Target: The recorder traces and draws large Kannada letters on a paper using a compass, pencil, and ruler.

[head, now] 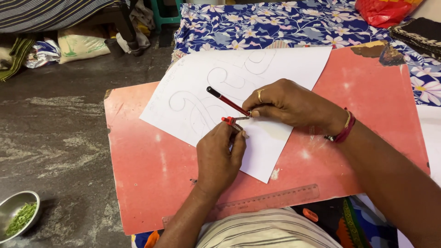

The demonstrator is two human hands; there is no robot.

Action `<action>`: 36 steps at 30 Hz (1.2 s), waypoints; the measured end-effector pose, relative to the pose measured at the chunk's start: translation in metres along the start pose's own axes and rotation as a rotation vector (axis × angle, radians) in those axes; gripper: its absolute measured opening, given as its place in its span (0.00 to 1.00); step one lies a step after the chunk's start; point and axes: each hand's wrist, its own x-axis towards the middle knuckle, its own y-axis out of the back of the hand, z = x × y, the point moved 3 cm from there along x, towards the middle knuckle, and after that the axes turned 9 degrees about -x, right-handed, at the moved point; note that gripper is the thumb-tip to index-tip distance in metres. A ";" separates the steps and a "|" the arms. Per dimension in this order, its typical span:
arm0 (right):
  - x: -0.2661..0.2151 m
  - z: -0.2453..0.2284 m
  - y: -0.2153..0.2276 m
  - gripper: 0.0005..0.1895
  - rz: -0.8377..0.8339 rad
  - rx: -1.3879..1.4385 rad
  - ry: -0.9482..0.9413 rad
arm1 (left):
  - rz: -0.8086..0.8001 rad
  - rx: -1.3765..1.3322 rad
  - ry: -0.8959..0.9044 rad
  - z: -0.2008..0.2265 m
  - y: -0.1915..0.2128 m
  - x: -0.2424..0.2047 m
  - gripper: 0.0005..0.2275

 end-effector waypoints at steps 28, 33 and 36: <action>0.001 0.007 -0.002 0.11 -0.003 -0.018 -0.061 | -0.030 0.055 0.056 0.005 -0.002 0.008 0.06; 0.001 0.006 -0.002 0.12 -0.027 -0.025 -0.108 | -0.028 0.058 0.036 0.007 -0.003 0.008 0.05; -0.002 0.010 -0.001 0.13 -0.016 -0.002 -0.058 | -0.052 0.084 0.045 0.007 -0.004 0.010 0.06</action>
